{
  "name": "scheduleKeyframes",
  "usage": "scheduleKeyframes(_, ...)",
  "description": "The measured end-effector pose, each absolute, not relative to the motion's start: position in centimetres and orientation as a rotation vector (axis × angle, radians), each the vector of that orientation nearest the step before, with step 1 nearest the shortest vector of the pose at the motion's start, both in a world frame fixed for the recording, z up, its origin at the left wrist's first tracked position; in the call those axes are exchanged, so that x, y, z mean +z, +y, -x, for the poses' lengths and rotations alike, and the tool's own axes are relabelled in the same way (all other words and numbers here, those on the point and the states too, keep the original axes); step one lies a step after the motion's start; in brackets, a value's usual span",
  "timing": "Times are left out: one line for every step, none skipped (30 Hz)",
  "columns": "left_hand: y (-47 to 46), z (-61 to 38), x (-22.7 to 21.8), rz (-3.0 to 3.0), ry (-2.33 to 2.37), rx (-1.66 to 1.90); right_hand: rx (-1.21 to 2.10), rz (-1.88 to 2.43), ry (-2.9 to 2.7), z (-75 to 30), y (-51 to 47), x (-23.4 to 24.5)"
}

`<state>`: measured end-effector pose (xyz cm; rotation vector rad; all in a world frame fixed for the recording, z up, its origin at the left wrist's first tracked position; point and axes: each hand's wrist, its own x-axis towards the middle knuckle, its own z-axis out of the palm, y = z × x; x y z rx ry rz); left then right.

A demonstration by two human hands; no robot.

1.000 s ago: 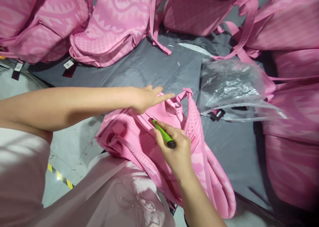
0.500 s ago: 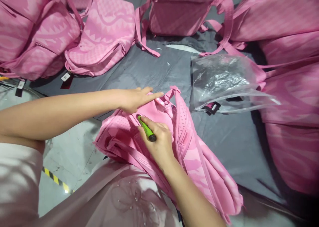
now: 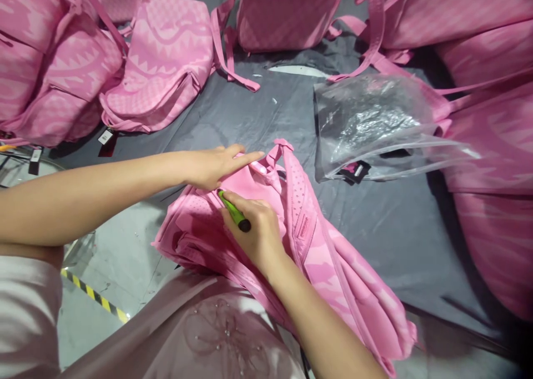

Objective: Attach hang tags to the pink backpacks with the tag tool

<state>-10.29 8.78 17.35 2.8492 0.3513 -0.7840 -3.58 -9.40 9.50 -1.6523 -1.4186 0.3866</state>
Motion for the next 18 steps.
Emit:
scheduleKeyframes(8.7, 10.3, 17.3, -2.848, 0.355, -0.785, 0.356, 1.684, -1.416, 3.4, -9.7, 9.6)
scheduleKeyframes(8.7, 10.2, 17.2, -2.849, 0.356, -0.783, 0.311, 1.724, -1.414, 3.2, -10.1, 9.6)
scheduleKeyframes(8.6, 10.2, 17.1, -2.851, 0.355, -0.78, 0.263, 1.752, -1.416, 3.1, -10.4, 9.6)
scheduleKeyframes(8.6, 10.2, 17.0, -2.856, 0.358, -0.775, 0.234, 1.758, -1.427, 2.9, -10.6, 9.6)
scheduleKeyframes(8.5, 10.1, 16.9, -2.861, 0.367, -0.767, 0.23, 1.744, -1.442, 2.8, -10.8, 9.5)
scheduleKeyframes(8.5, 10.1, 16.7, -2.864, 0.378, -0.763, 0.244, 1.722, -1.455, 2.8, -10.7, 9.4)
scheduleKeyframes(8.5, 10.1, 16.6, -2.866, 0.388, -0.764, 0.265, 1.705, -1.459, 2.8, -10.6, 9.2)
scheduleKeyframes(8.6, 10.2, 16.5, -2.87, 0.39, -0.762, 0.279, 1.705, -1.451, 3.0, -10.3, 9.1)
scheduleKeyframes(8.6, 10.2, 16.5, -2.875, 0.38, -0.755, 0.284, 1.713, -1.433, 3.2, -10.0, 9.1)
scheduleKeyframes(8.6, 10.3, 16.4, -2.882, 0.362, -0.741, 0.287, 1.722, -1.411, 3.5, -9.7, 9.3)
scheduleKeyframes(8.6, 10.4, 16.4, -2.892, 0.342, -0.721, 0.3, 1.723, -1.394, 3.8, -9.5, 9.6)
scheduleKeyframes(8.6, 10.6, 16.4, -2.901, 0.33, -0.699, 0.33, 1.711, -1.389, 4.1, -9.4, 10.1)
scheduleKeyframes(8.6, 10.8, 16.4, -2.907, 0.327, -0.679, 0.365, 1.694, -1.39, 4.2, -9.5, 10.9)
scheduleKeyframes(8.6, 10.9, 16.4, -2.908, 0.334, -0.66, 0.392, 1.672, -1.393, 4.1, -9.9, 11.7)
scheduleKeyframes(8.6, 11.1, 16.3, -2.907, 0.348, -0.645, 0.403, 1.654, -1.393, 3.6, -10.6, 12.7)
scheduleKeyframes(8.6, 11.2, 16.2, -2.904, 0.359, -0.63, 0.378, 1.646, -1.382, 2.9, -11.5, 13.5)
scheduleKeyframes(8.7, 11.2, 16.1, -2.9, 0.364, -0.616, 0.297, 1.651, -1.331, 1.7, -12.6, 14.2)
scheduleKeyframes(8.7, 11.2, 16.0, -2.896, 0.366, -0.6, 0.183, 1.676, -1.254, 0.1, -13.7, 14.5)
